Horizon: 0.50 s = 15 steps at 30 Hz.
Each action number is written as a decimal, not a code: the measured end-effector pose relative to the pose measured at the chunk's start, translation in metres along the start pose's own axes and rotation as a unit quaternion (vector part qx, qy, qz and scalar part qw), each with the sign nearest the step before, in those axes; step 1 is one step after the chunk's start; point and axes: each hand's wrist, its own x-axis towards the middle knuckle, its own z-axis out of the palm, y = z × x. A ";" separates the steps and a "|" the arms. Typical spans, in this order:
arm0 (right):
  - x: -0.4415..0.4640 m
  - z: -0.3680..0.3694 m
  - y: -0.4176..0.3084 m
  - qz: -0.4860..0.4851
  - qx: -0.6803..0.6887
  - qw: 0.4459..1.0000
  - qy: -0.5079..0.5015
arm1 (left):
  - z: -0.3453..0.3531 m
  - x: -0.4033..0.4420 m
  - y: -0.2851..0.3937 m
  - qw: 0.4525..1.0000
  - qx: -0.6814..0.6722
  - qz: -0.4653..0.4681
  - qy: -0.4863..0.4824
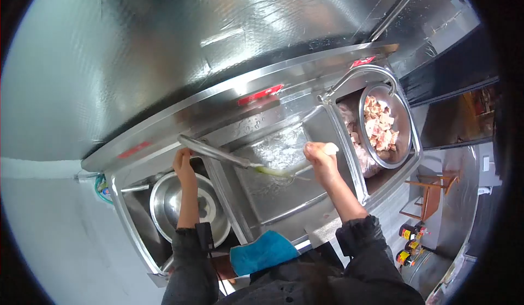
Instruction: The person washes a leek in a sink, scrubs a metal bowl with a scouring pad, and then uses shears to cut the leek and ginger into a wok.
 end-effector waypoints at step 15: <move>-0.065 -0.067 -0.017 -0.184 -0.112 0.976 -0.013 | 0.110 -0.206 0.087 0.842 0.400 0.257 -0.256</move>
